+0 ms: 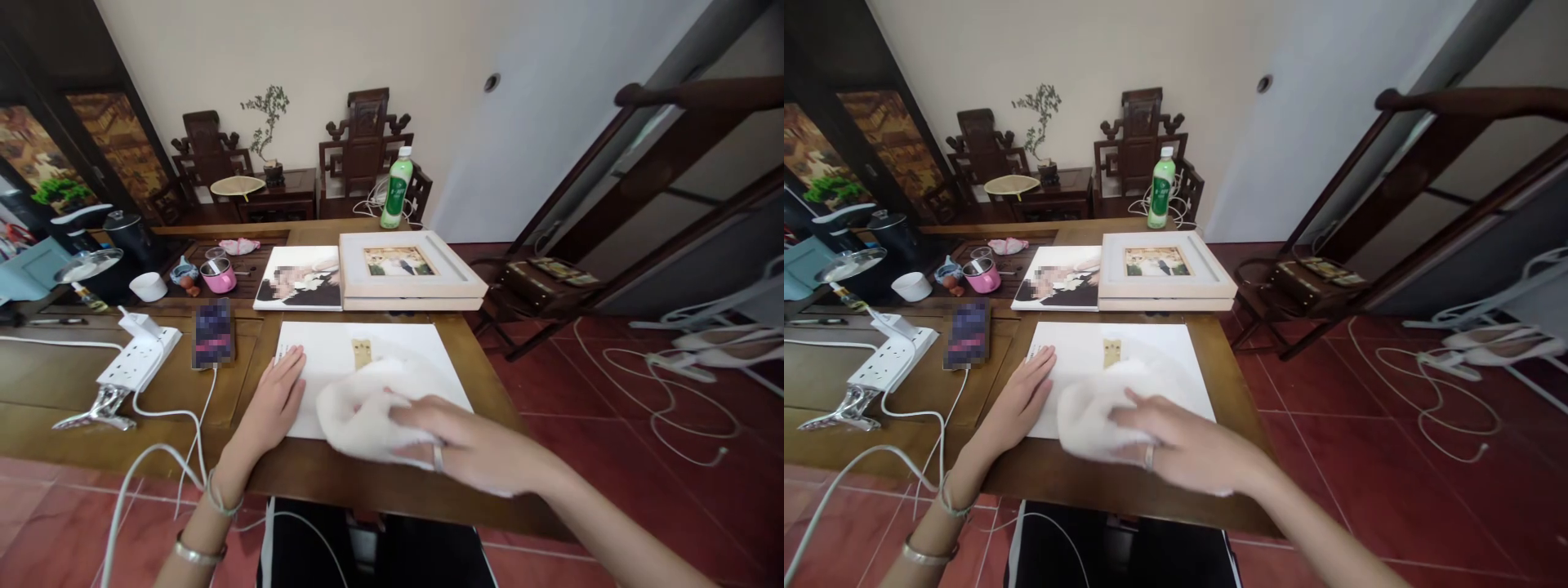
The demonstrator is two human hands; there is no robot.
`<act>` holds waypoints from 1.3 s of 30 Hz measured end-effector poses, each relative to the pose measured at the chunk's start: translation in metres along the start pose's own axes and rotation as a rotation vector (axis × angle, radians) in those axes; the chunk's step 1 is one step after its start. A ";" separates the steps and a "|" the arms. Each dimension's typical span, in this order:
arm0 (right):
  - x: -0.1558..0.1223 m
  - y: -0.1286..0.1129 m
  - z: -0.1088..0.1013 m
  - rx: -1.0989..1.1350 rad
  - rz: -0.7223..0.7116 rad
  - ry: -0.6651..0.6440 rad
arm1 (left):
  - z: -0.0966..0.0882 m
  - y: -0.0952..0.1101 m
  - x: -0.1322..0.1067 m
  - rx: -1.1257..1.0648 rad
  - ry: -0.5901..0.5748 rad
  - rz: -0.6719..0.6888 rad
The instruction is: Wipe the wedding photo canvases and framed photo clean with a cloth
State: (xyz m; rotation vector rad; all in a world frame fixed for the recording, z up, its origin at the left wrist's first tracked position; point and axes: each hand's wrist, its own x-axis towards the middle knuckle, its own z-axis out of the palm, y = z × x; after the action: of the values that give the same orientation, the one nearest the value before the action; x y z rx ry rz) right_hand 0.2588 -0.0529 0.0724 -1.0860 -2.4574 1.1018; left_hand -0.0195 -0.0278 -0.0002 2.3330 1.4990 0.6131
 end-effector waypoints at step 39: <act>0.108 -0.008 0.053 -0.564 -0.100 0.275 | -0.005 0.003 -0.008 -0.218 0.239 -0.018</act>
State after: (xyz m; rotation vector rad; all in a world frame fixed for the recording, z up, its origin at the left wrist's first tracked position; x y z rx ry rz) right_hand 0.1543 -0.0082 0.0327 -1.1412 -2.6122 0.1988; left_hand -0.0223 -0.0365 0.0039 2.1377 1.4641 1.0266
